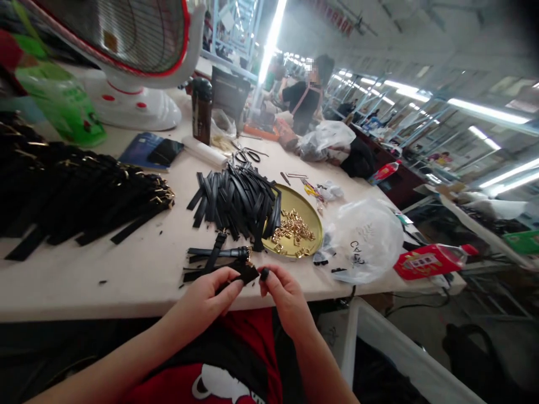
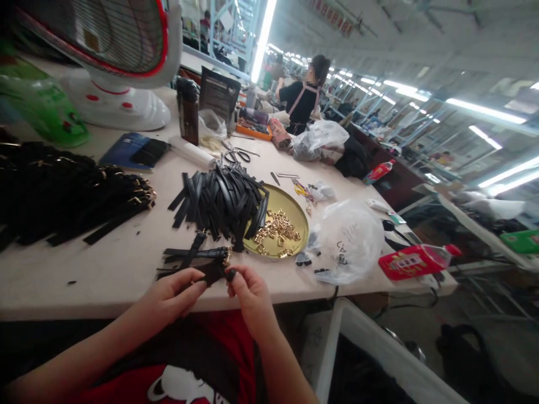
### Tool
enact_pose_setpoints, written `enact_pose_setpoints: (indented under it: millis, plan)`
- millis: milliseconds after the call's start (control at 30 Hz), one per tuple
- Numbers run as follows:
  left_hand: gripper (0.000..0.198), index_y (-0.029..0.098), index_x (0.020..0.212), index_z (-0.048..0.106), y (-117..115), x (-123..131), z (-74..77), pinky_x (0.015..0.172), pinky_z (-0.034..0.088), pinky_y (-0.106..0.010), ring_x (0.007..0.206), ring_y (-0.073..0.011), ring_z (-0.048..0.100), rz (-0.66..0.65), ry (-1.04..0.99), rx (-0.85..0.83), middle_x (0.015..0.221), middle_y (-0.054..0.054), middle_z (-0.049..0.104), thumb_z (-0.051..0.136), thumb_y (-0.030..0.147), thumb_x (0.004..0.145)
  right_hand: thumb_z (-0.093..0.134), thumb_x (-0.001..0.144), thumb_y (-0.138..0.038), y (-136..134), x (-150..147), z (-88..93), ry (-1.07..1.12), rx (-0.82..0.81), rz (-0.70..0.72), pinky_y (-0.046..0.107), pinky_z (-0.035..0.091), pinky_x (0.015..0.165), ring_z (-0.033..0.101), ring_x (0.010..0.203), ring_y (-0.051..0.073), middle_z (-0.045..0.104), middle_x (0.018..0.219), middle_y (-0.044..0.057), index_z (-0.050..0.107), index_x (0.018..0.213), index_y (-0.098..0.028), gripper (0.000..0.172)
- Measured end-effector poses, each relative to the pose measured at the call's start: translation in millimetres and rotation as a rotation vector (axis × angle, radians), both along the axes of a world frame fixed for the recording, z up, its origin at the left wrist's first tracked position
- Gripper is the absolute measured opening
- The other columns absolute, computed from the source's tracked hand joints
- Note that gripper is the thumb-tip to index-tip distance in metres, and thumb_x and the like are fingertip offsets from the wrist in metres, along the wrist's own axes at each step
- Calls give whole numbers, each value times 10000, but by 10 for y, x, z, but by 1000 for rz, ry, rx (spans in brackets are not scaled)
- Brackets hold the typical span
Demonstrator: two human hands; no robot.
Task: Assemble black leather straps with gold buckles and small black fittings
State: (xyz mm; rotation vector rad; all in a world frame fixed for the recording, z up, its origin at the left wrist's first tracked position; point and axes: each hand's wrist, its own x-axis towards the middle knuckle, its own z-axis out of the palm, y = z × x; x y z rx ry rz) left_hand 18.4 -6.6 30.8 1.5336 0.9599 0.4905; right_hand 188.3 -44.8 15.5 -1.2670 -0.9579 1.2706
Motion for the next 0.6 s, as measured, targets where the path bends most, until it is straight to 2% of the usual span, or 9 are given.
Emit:
enact_pose_setpoints:
  millis: [133,333,433,600]
  plan:
    - [242,207,853,585,-17,-34,15,586,368,-218,649,-134,537,5,83,171,703,35,599,417,380,833,624,730,-376,4,-5,-24,-19,-32,-28,226,358,579,437,553,87,510,581,-49,540,769,-179,218]
    - [251,223,921,583,6,-4,-56,681,384,-256,771,-181,584,0,264,312,841,-6,647,387,361,844,609,734,-373,-27,-61,-98,-48,-43,-60,244,364,597,443,591,108,519,636,-28,534,767,-177,213]
    - [256,228,938,583,12,-5,-87,680,389,-257,782,-191,593,4,357,367,851,-21,651,375,348,847,559,776,-368,-31,-90,-122,-112,-13,-69,254,364,625,447,631,118,524,675,-15,540,796,-178,192]
    - [232,225,850,584,19,-9,-92,619,369,-232,702,-168,584,-54,367,323,761,1,640,383,340,839,527,801,-333,-22,-98,-164,-187,54,-49,264,371,657,451,672,132,521,710,-9,560,801,-185,151]
